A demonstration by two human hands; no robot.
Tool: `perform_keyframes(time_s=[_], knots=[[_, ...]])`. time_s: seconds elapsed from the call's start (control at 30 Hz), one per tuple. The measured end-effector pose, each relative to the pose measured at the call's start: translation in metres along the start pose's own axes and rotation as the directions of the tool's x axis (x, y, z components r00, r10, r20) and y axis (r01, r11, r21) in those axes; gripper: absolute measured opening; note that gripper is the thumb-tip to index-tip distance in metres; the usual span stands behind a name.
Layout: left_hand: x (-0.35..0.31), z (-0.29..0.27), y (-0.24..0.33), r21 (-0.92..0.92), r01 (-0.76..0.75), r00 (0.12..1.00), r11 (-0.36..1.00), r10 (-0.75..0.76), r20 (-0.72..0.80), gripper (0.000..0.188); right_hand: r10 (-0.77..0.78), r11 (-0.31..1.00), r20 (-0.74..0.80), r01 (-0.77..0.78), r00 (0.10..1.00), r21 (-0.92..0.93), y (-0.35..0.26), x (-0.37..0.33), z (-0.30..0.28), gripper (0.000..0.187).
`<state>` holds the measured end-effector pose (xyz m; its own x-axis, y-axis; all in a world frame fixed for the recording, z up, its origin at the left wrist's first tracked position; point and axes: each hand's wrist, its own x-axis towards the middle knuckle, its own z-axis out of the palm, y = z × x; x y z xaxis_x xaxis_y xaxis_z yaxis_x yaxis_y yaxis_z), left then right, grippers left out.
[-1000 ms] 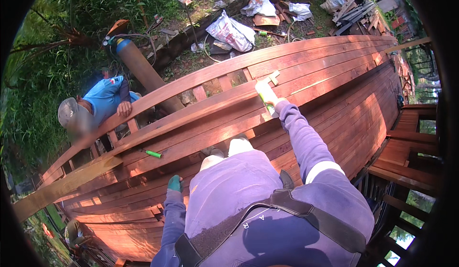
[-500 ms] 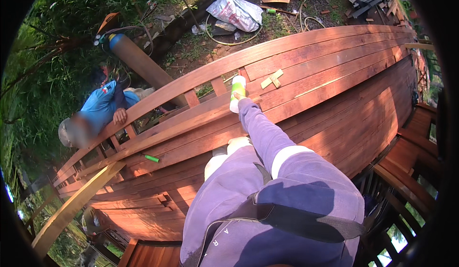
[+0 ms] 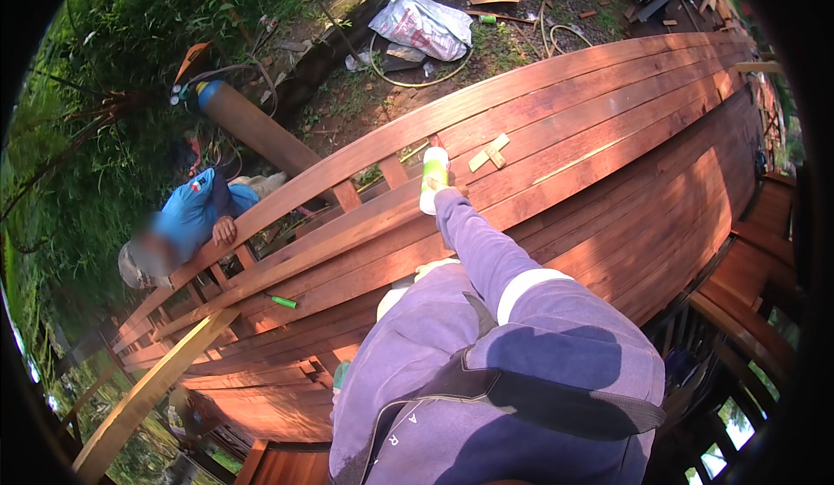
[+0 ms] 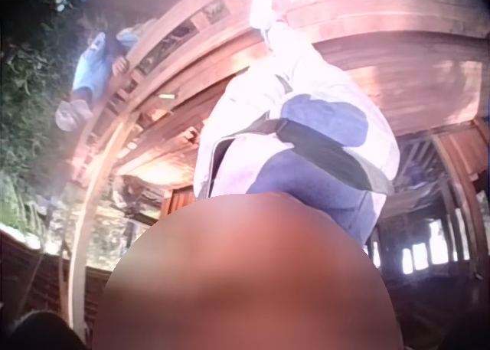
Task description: The person applies glue to a wooden plank and places it onto a curved wooden structure. They then use a small wooden block to press the plank into place and a chisel to adjust the fit. Another person is visible working on the same structure in the background.
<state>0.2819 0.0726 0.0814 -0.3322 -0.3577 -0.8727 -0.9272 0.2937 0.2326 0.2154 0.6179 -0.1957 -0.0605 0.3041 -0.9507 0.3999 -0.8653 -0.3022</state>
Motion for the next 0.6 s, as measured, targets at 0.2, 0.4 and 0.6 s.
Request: perform_keyframes(time_s=[0.2,0.4,0.6], knots=[[-0.005,0.003,0.001,0.008,-0.012,1.0,1.0,0.012,0.009,0.034,-0.021,0.997,-0.027,0.023,0.999,0.071,-0.021,-0.044,0.016,0.065],[-0.005,0.0,-0.003,0.012,-0.014,1.0,1.0,0.014,0.013,0.035,-0.038,0.997,-0.031,0.04,0.999,0.059,-0.028,-0.064,0.015,0.065],[0.0,0.01,0.013,0.007,-0.079,0.996,0.997,0.079,0.044,0.036,-0.177,0.877,0.001,0.158,0.984,-0.454,-0.024,-0.095,-0.015,0.081]])
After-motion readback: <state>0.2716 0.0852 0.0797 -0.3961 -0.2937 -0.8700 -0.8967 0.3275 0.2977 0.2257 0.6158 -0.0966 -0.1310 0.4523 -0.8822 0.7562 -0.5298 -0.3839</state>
